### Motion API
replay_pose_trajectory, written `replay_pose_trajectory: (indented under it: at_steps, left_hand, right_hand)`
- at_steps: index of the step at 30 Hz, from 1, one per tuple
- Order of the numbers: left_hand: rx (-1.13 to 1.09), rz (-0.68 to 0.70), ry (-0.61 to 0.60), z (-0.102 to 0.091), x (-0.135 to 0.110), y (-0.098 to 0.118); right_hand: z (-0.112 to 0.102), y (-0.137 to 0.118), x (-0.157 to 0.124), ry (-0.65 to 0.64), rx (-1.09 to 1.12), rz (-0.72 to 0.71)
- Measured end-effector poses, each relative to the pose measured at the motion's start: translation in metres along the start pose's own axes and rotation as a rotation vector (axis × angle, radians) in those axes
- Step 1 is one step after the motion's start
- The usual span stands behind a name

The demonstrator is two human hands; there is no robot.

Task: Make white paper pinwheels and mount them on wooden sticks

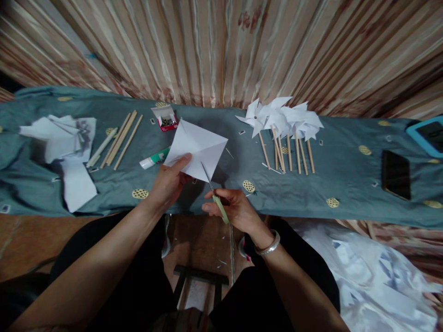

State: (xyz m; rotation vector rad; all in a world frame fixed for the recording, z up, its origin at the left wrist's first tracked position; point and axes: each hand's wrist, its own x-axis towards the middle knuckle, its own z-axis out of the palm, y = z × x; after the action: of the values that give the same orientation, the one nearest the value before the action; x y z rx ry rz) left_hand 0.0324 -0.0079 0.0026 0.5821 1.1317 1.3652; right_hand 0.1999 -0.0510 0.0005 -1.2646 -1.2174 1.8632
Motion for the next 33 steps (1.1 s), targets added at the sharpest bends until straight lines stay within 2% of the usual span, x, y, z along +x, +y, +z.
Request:
replay_pose_trajectory:
  at_steps: [33]
  left_hand:
    - [0.043,0.007,-0.021,0.0022,-0.0032,-0.0047]
  right_hand:
    - [0.0011,0.0014,0.0034,0.05,0.032,0.015]
